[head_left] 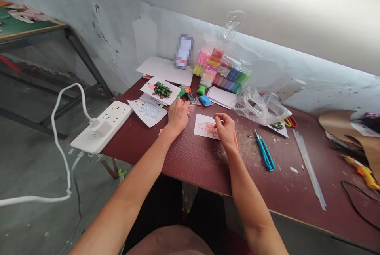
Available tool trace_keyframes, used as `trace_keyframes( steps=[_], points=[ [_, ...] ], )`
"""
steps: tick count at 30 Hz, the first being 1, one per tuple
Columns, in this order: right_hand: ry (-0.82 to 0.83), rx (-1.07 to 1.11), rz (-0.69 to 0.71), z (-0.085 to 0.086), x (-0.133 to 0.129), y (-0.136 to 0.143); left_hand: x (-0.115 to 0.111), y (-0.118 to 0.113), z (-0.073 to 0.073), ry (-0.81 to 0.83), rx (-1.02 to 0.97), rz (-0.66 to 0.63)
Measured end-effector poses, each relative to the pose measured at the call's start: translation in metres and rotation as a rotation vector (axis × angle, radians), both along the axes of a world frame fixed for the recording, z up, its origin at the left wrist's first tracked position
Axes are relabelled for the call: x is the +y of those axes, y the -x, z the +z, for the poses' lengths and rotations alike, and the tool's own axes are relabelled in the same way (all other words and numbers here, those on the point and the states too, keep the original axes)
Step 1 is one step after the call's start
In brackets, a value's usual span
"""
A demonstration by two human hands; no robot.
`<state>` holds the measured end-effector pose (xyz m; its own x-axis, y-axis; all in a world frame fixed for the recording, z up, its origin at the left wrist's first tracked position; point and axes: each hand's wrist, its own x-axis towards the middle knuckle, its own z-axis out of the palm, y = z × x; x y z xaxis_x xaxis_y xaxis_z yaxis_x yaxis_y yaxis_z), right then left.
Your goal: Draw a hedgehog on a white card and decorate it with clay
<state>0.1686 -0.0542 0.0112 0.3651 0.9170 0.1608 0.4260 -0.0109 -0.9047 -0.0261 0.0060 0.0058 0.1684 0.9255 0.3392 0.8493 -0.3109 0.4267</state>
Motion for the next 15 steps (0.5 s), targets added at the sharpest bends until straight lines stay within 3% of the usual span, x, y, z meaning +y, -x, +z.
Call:
trace_keyframes(
  steps=[5,9,15],
  points=[
    [-0.001,-0.048,0.009,-0.007,0.004,-0.004,-0.005,-0.005,0.004,-0.135,0.007,-0.045],
    [-0.014,-0.133,0.013,-0.008,0.013,-0.006,-0.007,-0.009,0.000,-0.025,0.070,-0.197],
    [0.089,-0.562,0.054,0.000,0.050,0.000,-0.007,-0.013,-0.012,0.051,0.159,-0.230]
  ],
)
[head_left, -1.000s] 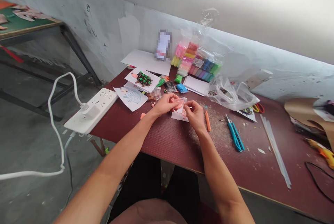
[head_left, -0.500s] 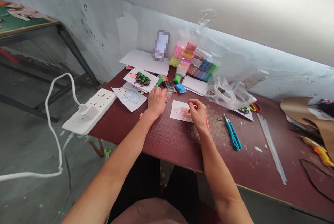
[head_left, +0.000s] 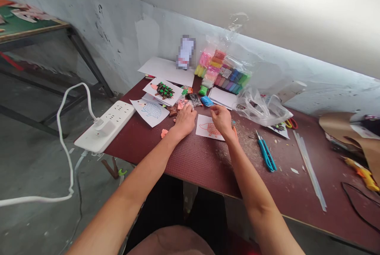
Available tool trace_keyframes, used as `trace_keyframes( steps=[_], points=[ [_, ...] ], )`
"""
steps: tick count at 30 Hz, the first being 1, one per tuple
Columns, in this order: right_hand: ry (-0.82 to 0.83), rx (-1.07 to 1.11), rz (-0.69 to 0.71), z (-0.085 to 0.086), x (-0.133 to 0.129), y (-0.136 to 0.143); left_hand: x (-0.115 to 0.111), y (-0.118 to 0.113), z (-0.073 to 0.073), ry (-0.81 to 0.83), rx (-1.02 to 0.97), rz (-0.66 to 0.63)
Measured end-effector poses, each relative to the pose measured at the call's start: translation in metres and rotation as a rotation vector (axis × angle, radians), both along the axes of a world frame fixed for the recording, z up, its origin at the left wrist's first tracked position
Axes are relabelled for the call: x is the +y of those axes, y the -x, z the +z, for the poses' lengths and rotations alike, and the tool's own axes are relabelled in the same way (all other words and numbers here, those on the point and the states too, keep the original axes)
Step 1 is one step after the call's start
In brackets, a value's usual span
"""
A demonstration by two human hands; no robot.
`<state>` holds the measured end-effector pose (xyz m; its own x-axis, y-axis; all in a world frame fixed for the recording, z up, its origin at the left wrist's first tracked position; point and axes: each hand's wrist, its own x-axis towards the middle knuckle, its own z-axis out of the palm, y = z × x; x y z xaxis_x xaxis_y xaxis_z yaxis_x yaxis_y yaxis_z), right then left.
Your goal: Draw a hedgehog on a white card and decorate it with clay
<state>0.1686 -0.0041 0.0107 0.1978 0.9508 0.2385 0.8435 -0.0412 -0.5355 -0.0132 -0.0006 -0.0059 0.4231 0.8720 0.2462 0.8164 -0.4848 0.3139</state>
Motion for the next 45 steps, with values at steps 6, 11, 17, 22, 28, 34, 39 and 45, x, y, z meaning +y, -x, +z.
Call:
trace_keyframes(
  steps=[6,11,17,22,28,34,39,45],
  points=[
    [0.109,-0.342,-0.032,0.000,0.029,0.015,0.001,0.000,-0.002,-0.019,0.006,0.002],
    [0.089,-0.434,-0.023,0.000,0.035,0.010,0.004,-0.002,-0.002,-0.018,-0.092,-0.013],
    [0.028,-0.484,0.025,0.004,0.035,0.006,0.008,-0.004,-0.004,-0.052,-0.184,-0.048],
    [0.122,-0.539,0.112,0.008,0.046,0.017,0.009,-0.003,-0.009,0.002,-0.127,-0.105],
    [-0.031,-0.287,0.019,0.008,0.036,0.012,0.012,-0.004,-0.009,0.015,-0.406,-0.107],
    [0.012,0.546,0.301,0.011,-0.012,0.004,0.013,-0.005,0.003,0.356,-1.048,-0.073],
    [-0.058,0.664,0.183,0.012,-0.032,0.005,0.010,-0.001,0.009,0.729,-1.172,-0.210],
    [-0.079,0.582,0.119,0.011,-0.037,0.006,0.002,-0.006,0.007,0.739,-1.171,-0.190]
  ],
)
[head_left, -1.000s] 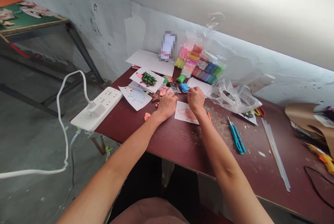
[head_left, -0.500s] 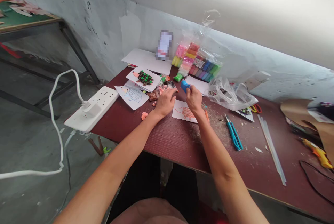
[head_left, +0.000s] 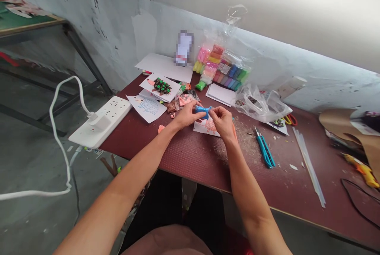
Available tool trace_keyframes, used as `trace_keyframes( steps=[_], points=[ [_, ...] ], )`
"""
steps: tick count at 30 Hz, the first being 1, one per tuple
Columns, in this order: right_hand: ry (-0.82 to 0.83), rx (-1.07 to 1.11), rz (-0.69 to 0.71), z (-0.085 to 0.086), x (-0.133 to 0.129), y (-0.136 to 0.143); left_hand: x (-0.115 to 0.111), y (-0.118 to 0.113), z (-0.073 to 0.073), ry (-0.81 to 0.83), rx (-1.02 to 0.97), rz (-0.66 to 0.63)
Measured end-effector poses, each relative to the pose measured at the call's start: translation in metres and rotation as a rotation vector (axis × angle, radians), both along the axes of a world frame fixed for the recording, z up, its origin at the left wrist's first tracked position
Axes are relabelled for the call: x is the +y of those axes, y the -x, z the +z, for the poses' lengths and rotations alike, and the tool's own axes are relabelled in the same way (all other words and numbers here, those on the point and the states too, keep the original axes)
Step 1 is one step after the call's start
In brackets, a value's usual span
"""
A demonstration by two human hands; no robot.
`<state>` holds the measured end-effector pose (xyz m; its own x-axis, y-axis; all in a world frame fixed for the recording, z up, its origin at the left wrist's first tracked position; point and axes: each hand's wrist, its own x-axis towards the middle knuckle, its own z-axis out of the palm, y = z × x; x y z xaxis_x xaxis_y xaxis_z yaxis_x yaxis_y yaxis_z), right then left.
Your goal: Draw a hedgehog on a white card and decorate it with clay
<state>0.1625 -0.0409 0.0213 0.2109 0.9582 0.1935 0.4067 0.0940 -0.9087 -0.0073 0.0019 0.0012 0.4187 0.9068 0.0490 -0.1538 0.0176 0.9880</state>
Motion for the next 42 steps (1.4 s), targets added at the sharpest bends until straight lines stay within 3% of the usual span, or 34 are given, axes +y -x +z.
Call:
trace_keyframes(
  steps=[5,8,15,27,37,42],
  points=[
    [0.017,-0.054,0.095,0.004,-0.002,-0.003,-0.004,-0.002,0.004,0.108,-0.058,-0.044],
    [-0.003,-0.070,0.077,0.005,-0.002,-0.004,-0.004,-0.001,0.008,0.170,-0.088,-0.070],
    [0.073,0.179,0.213,0.010,-0.003,-0.005,-0.006,0.000,0.014,0.219,-0.143,-0.091],
    [0.211,0.284,0.221,0.014,-0.004,-0.010,-0.005,0.002,0.017,0.224,-0.114,-0.063],
    [0.234,0.260,0.244,0.011,-0.004,-0.009,-0.004,0.001,0.008,0.163,-0.070,-0.051],
    [0.193,0.229,0.250,0.010,-0.004,-0.009,-0.006,0.001,0.012,0.157,-0.076,-0.057]
  ],
)
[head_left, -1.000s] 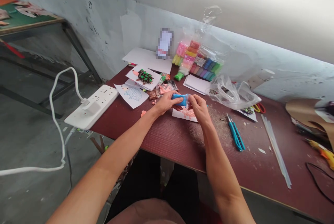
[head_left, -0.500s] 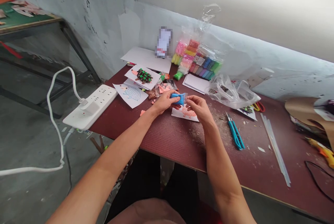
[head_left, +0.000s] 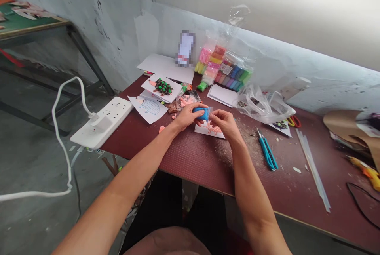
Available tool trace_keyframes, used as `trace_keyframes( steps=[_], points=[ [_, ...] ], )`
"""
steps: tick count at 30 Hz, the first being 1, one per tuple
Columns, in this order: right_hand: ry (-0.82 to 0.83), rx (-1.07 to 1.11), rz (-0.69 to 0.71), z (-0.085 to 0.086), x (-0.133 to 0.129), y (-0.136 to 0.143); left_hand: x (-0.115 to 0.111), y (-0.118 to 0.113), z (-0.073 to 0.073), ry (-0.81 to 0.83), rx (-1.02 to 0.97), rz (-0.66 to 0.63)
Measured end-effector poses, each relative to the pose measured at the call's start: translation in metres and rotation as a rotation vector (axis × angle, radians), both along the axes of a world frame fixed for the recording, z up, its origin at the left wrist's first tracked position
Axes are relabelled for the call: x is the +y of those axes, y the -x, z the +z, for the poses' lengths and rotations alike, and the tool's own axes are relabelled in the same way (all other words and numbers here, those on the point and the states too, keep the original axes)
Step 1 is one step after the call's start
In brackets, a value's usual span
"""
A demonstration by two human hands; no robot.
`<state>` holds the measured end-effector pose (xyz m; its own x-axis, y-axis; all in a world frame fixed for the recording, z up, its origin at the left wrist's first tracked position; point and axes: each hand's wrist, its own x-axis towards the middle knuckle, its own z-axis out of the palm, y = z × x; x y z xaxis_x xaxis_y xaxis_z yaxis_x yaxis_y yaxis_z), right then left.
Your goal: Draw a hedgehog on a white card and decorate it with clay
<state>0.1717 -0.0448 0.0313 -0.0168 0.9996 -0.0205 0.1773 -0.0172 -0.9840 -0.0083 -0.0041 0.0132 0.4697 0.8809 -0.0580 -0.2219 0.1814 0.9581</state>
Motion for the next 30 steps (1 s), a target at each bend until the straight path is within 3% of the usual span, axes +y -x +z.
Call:
trace_keyframes(
  steps=[7,16,30],
  points=[
    [-0.017,0.017,0.019,-0.001,-0.002,0.007,-0.002,0.003,0.007,0.021,-0.003,0.026],
    [0.094,0.290,0.073,0.003,-0.004,0.014,0.001,0.004,0.008,0.059,-0.122,-0.020],
    [0.051,0.197,0.028,0.006,-0.007,0.017,0.002,0.004,0.008,0.056,-0.072,0.022]
  ],
)
